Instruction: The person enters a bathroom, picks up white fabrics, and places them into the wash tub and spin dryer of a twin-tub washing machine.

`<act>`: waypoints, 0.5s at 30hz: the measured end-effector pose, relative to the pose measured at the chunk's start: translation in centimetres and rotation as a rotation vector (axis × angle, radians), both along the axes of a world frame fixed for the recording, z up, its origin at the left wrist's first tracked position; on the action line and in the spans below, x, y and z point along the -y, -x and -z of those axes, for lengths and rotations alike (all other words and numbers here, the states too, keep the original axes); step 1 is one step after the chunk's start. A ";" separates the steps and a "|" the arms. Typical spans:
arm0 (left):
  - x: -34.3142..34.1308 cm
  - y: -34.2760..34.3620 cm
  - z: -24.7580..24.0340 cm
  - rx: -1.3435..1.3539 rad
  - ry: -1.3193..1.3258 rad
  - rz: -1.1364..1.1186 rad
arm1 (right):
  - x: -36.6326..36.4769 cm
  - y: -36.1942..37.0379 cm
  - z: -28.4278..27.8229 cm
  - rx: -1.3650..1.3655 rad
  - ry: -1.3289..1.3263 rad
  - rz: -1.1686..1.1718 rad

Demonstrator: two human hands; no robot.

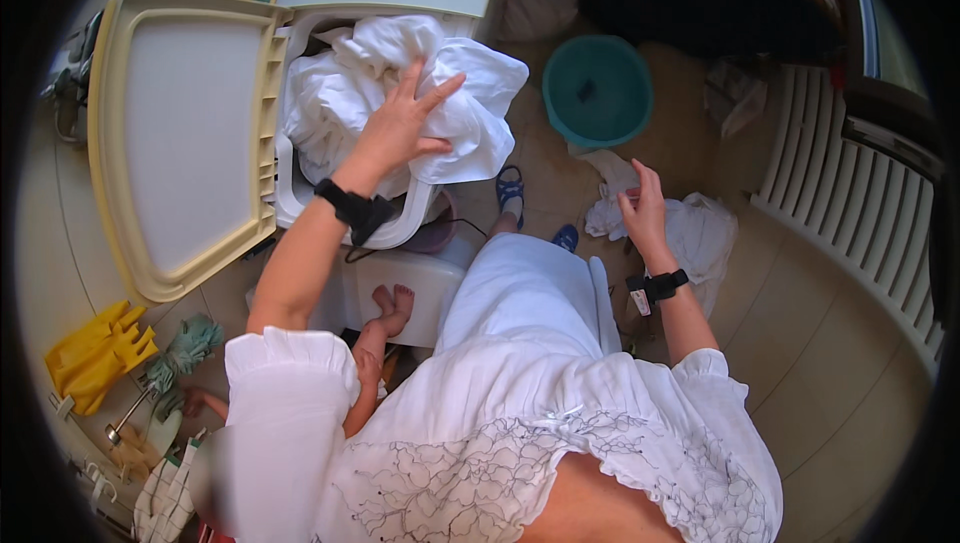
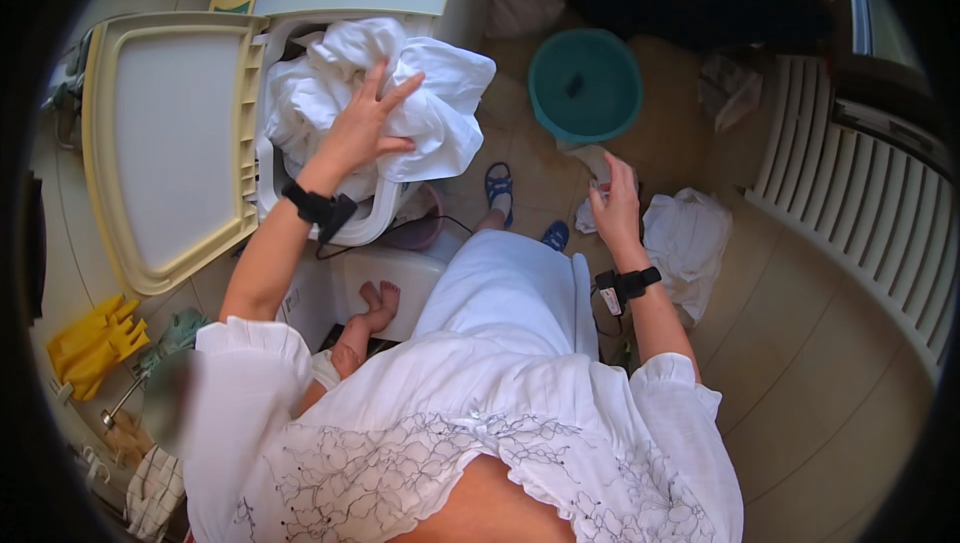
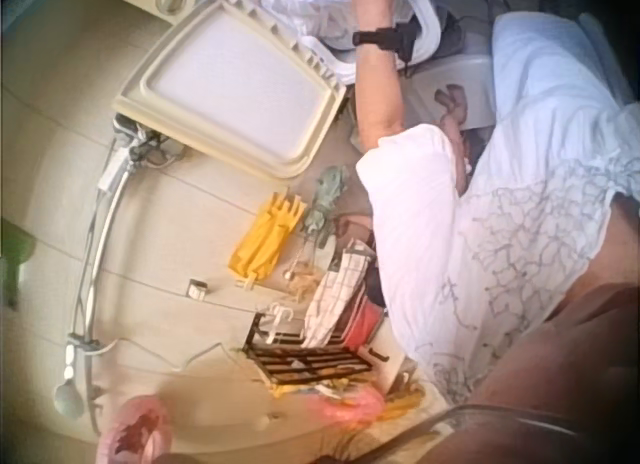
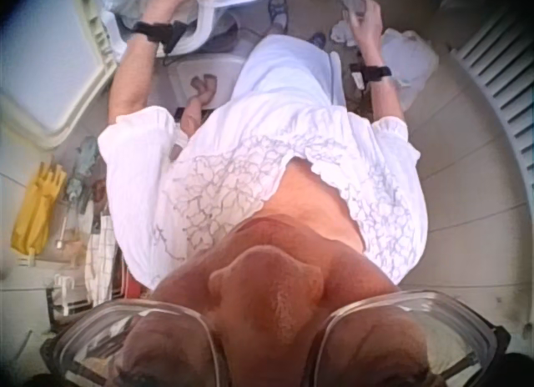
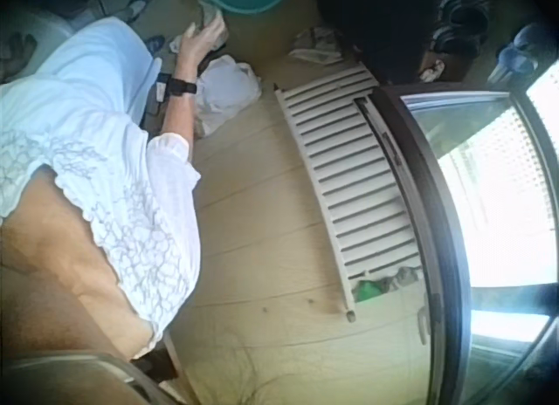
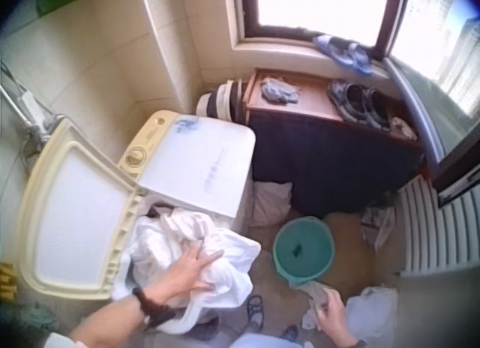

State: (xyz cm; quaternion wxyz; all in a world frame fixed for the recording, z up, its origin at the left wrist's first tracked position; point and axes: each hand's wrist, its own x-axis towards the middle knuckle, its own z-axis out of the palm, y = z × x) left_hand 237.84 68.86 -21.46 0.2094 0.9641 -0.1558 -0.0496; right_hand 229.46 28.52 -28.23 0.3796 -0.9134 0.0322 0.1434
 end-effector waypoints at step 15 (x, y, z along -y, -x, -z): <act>-8.5 0.6 2.0 -0.315 -0.225 -0.320 | 14.9 15.7 15.3 -0.236 -0.183 0.489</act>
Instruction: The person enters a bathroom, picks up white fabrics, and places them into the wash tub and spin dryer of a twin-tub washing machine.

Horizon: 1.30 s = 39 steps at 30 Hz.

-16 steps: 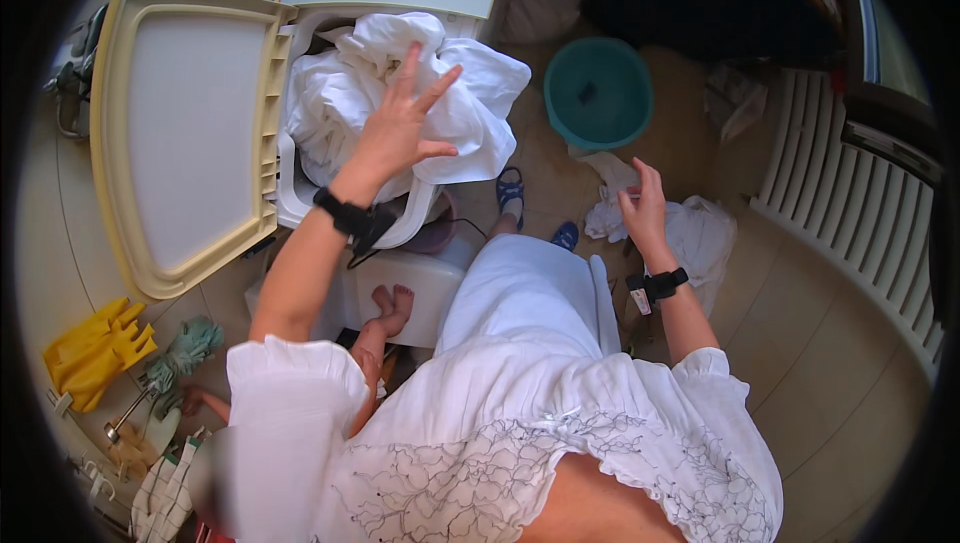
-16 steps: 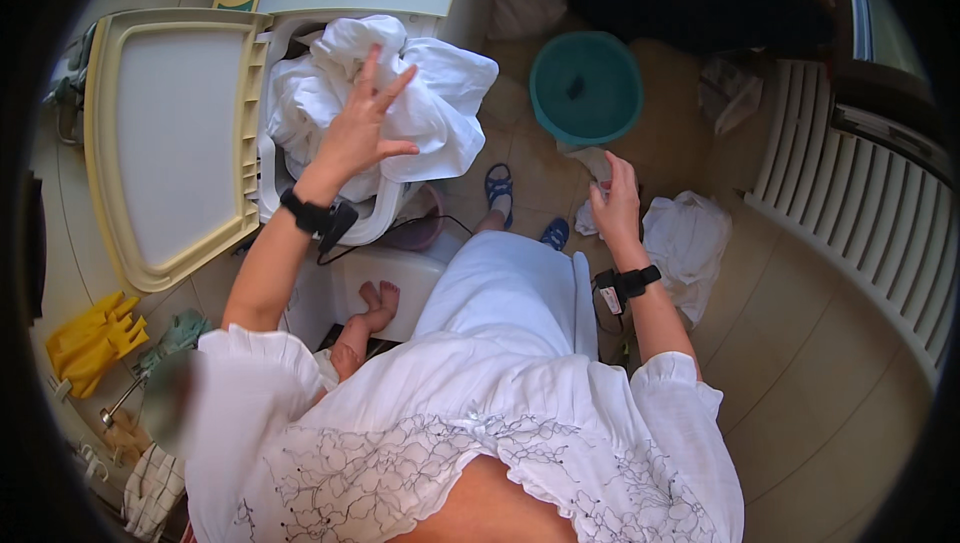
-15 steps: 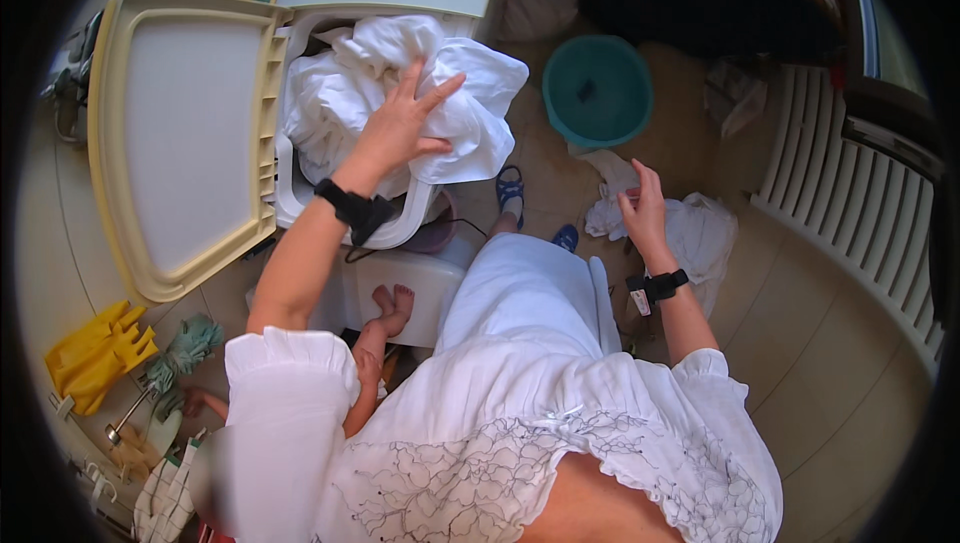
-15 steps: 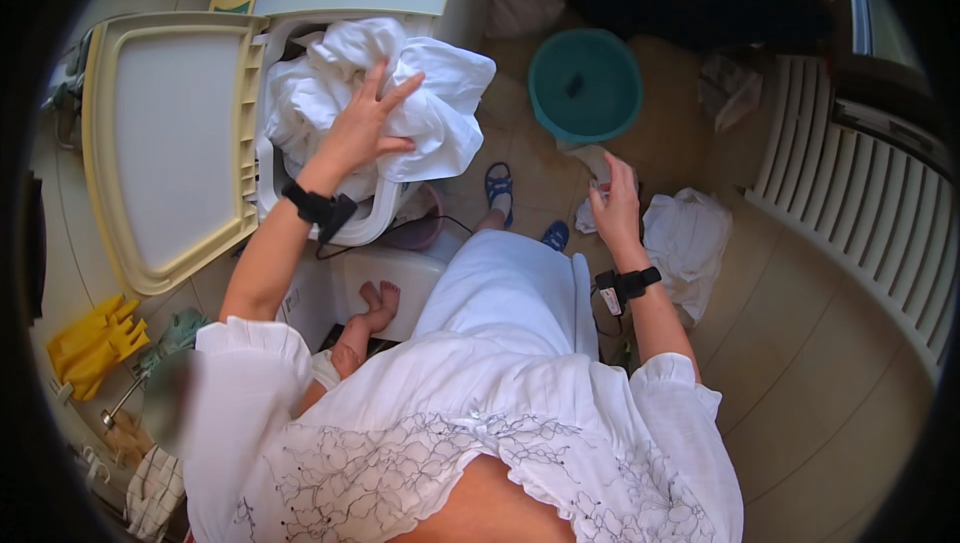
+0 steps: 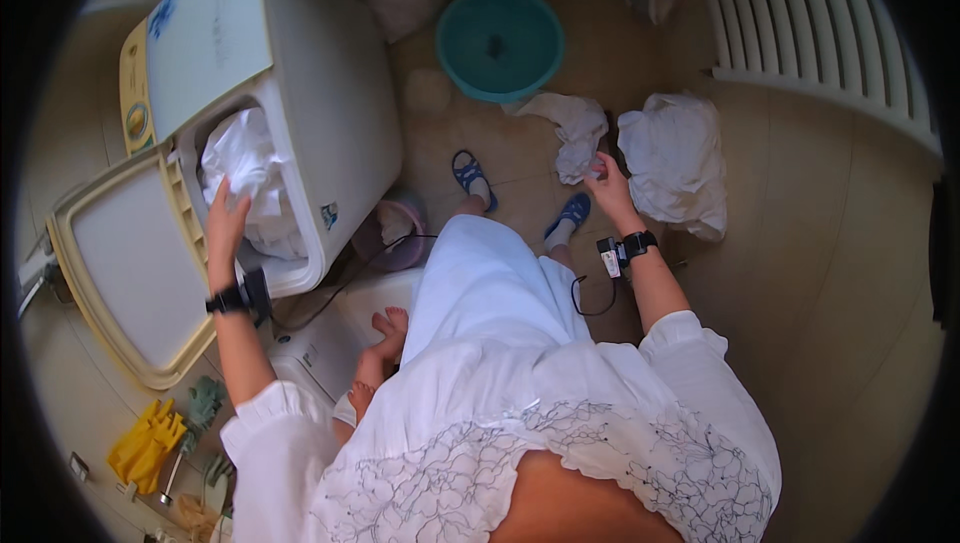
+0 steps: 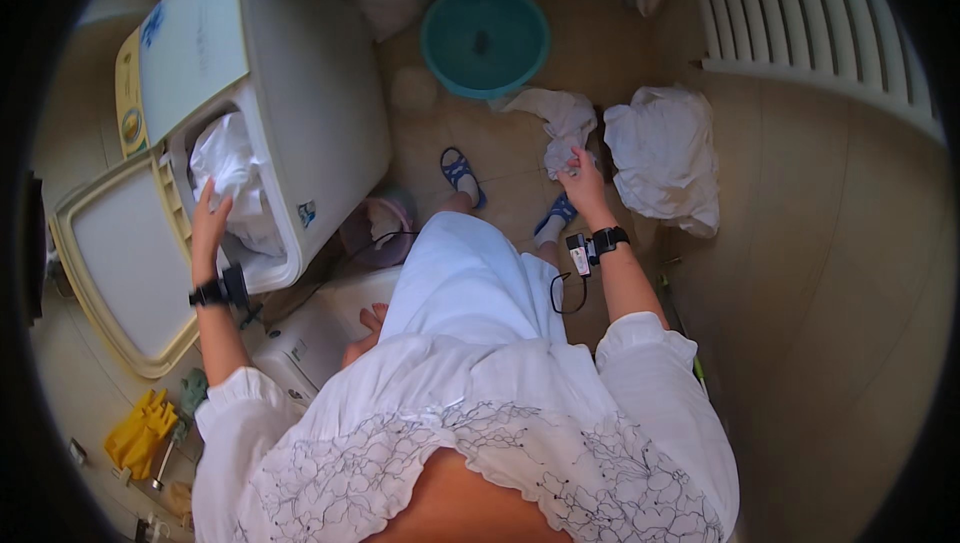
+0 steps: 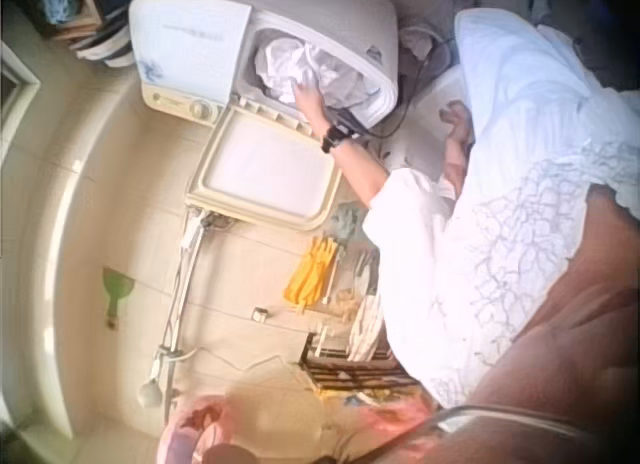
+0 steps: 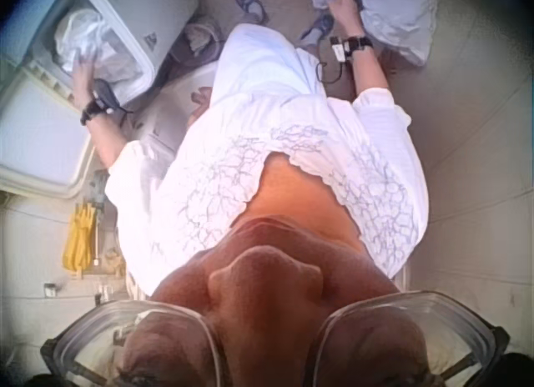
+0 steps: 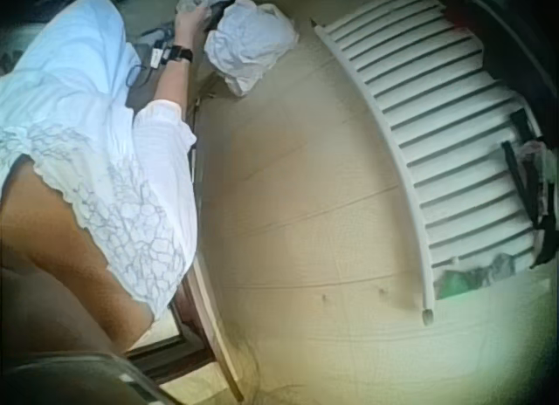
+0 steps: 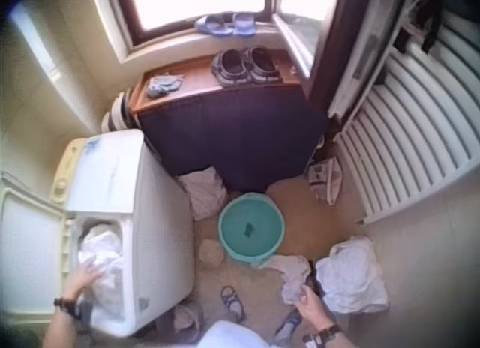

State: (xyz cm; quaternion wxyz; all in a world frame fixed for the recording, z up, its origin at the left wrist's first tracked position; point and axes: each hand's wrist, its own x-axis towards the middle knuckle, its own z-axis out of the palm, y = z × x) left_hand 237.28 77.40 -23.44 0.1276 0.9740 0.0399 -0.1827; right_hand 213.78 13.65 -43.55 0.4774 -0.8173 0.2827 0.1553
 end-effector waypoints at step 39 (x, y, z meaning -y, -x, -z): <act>58.4 17.8 60.0 -0.409 0.338 0.746 | 28.3 13.5 27.9 -0.273 0.745 0.228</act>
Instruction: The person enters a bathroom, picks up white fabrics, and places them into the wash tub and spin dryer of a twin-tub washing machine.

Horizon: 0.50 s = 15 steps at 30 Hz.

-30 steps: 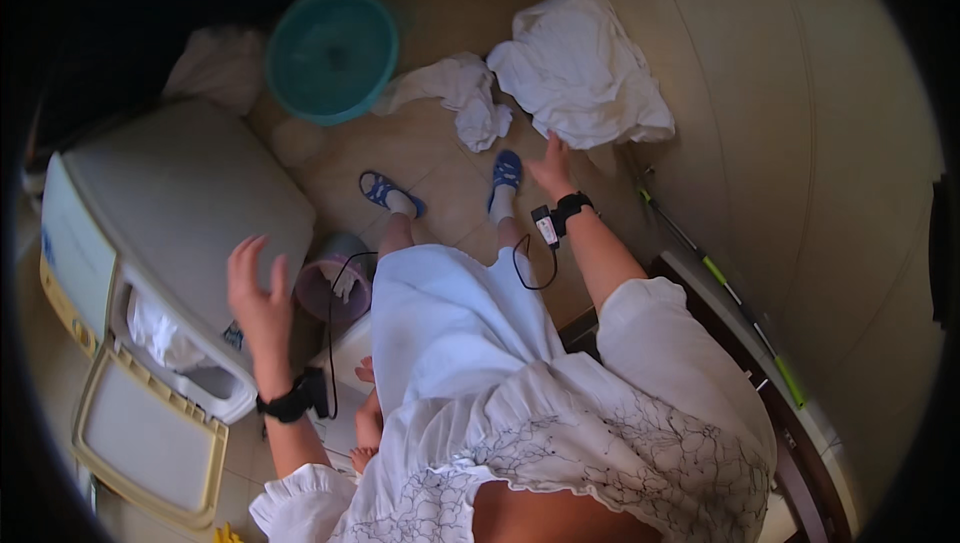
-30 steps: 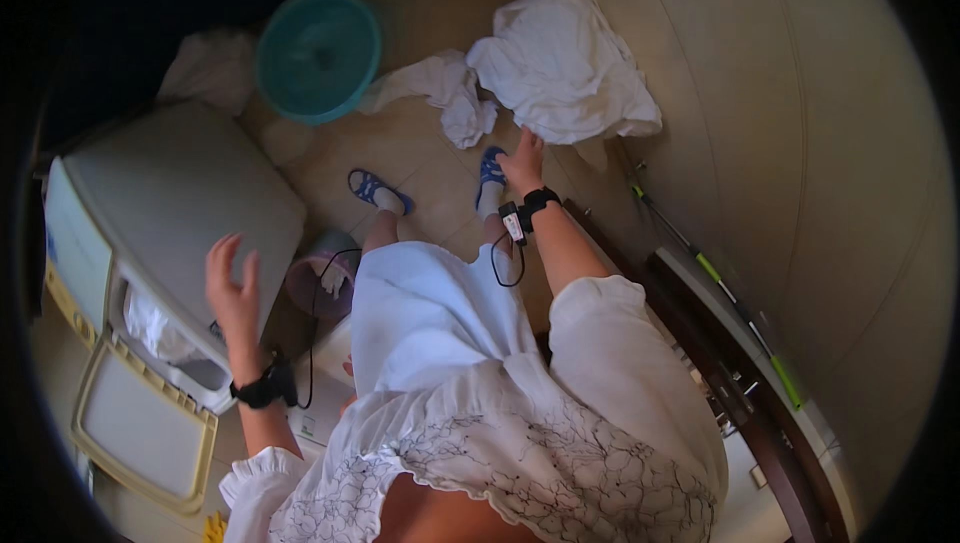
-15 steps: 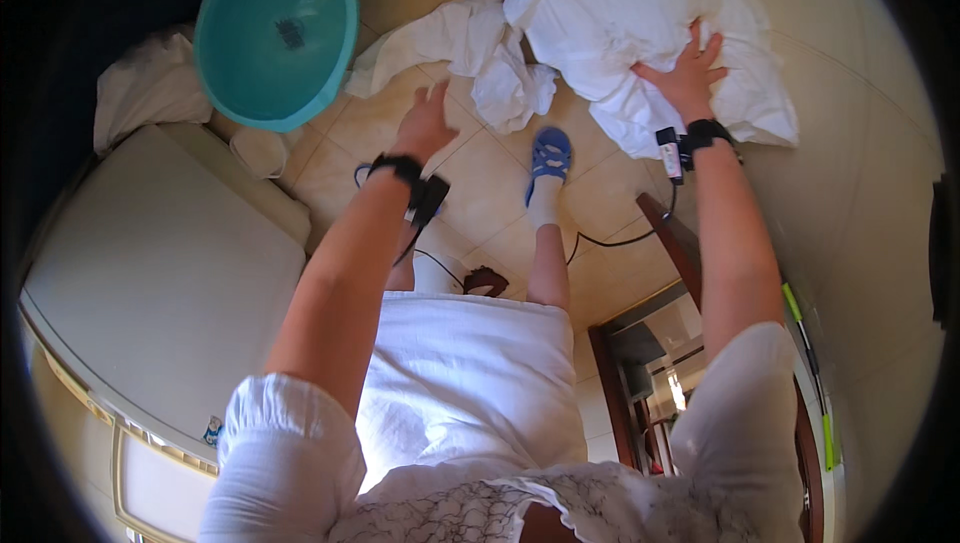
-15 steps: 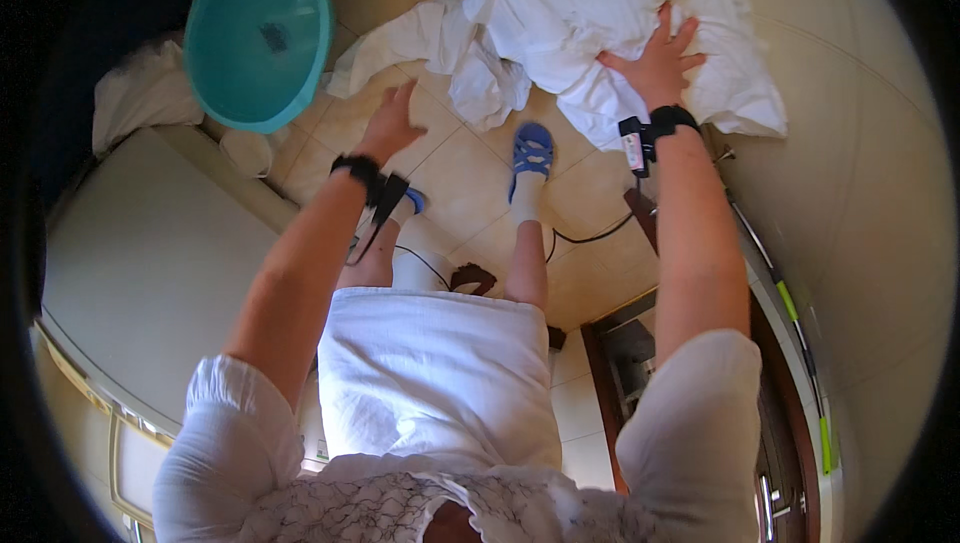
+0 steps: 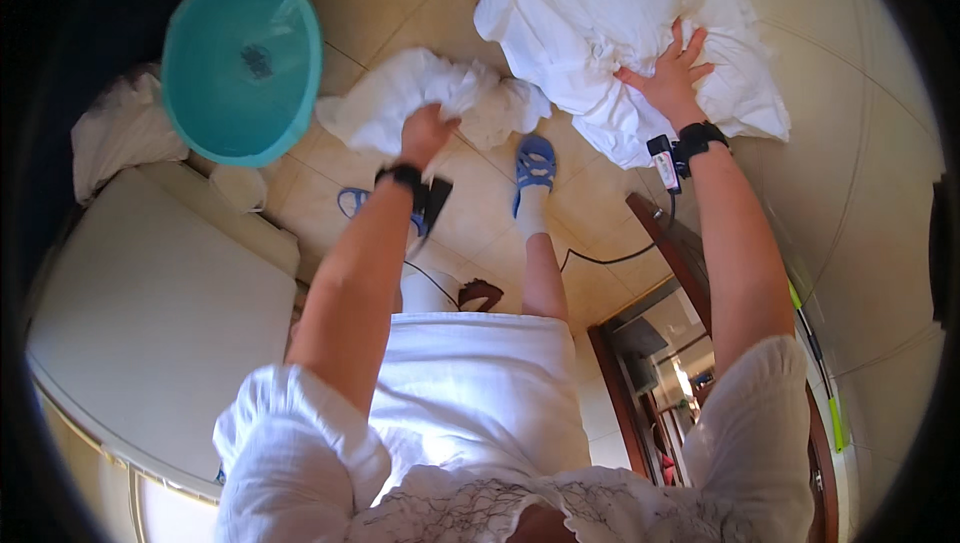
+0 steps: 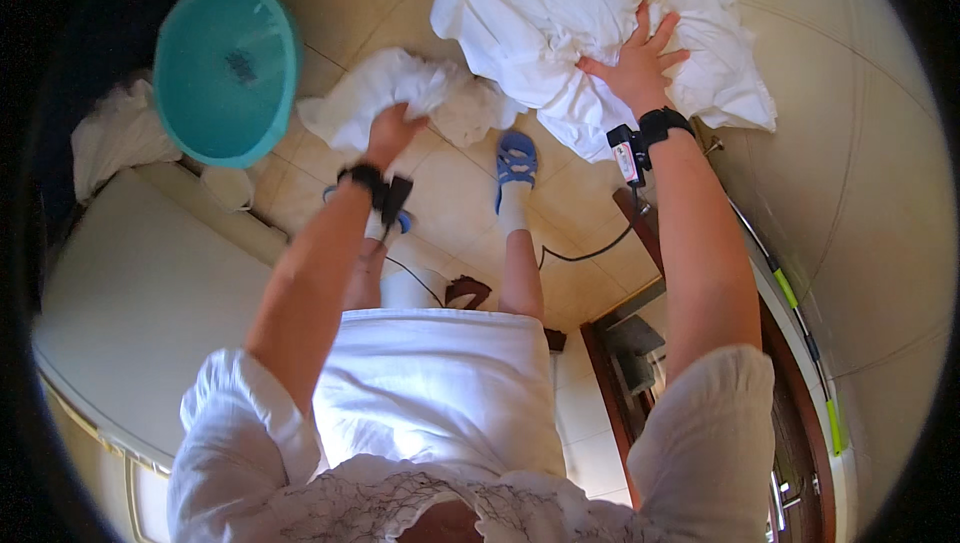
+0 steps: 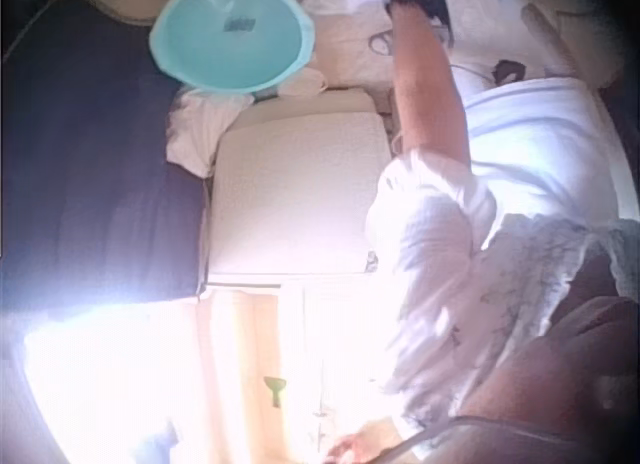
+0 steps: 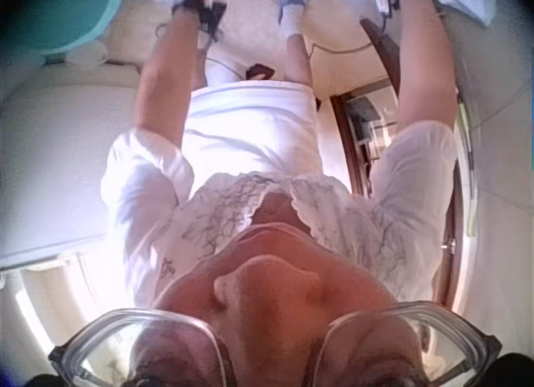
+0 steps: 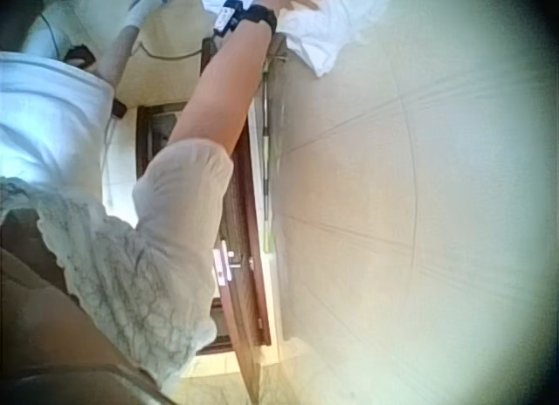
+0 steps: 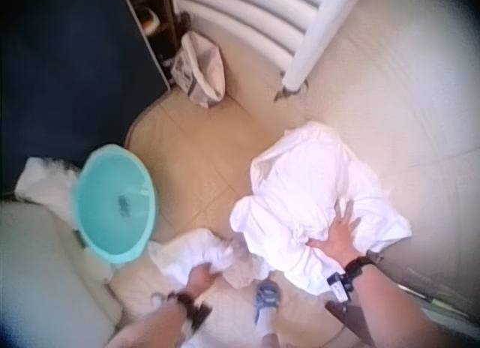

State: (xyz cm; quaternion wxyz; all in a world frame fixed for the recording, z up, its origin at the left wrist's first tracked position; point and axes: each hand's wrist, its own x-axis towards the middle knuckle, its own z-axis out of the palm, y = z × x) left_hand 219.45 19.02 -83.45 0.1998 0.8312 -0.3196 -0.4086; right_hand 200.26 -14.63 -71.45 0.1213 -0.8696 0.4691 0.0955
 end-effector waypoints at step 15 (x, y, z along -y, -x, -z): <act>-6.4 -0.9 -44.7 -0.891 0.411 -0.555 | -5.1 4.3 -29.3 0.755 -0.121 0.453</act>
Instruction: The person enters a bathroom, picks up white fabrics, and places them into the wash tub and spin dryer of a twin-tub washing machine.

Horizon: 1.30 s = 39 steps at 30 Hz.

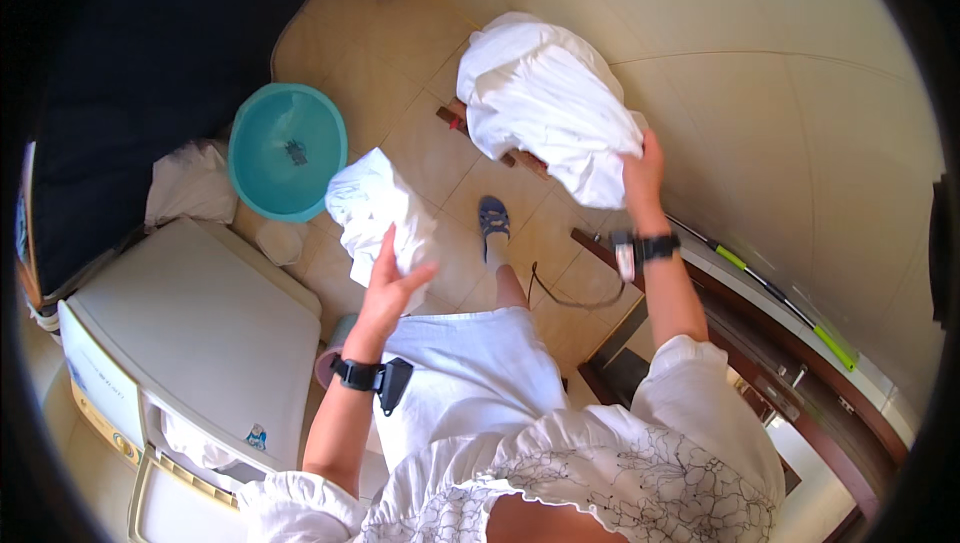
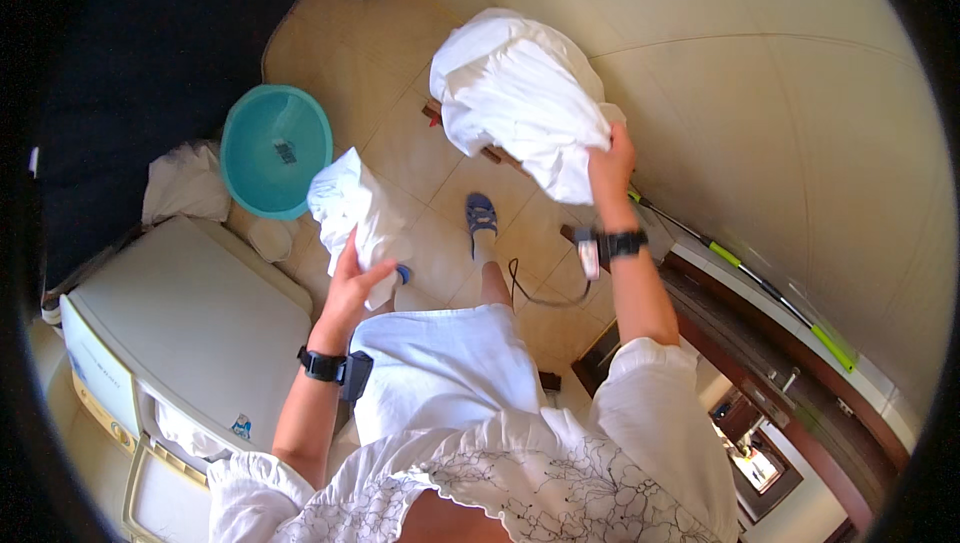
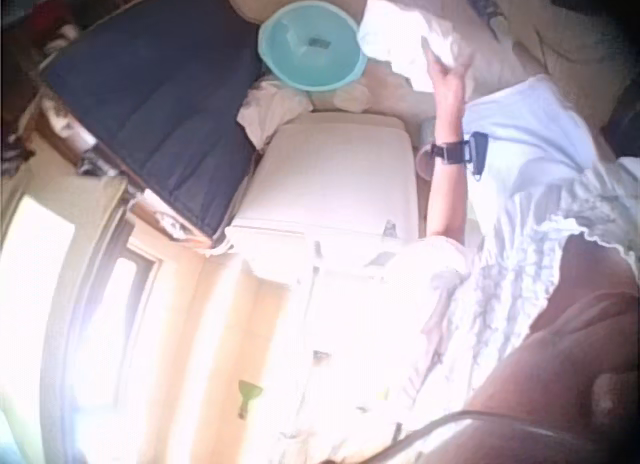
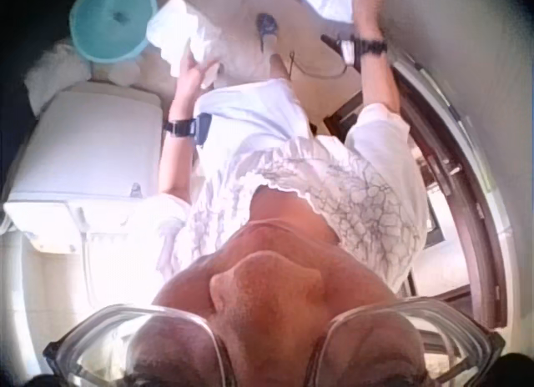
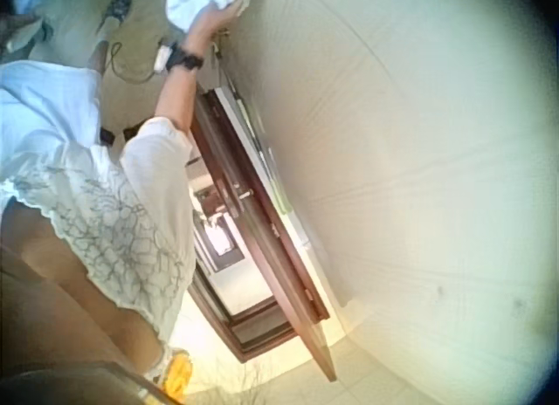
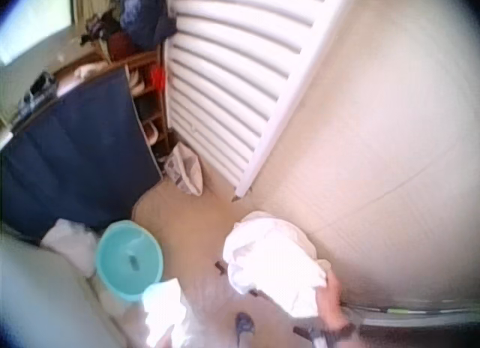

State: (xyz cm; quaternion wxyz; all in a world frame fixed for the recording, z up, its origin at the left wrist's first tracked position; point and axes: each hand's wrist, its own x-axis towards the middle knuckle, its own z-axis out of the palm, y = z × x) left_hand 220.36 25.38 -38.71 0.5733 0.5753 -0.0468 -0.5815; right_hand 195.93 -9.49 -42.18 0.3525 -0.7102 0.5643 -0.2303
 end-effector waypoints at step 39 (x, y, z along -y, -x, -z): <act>-10.8 -13.4 -52.9 1.364 0.336 -0.653 | -9.6 -8.2 -12.8 0.232 -0.169 -0.865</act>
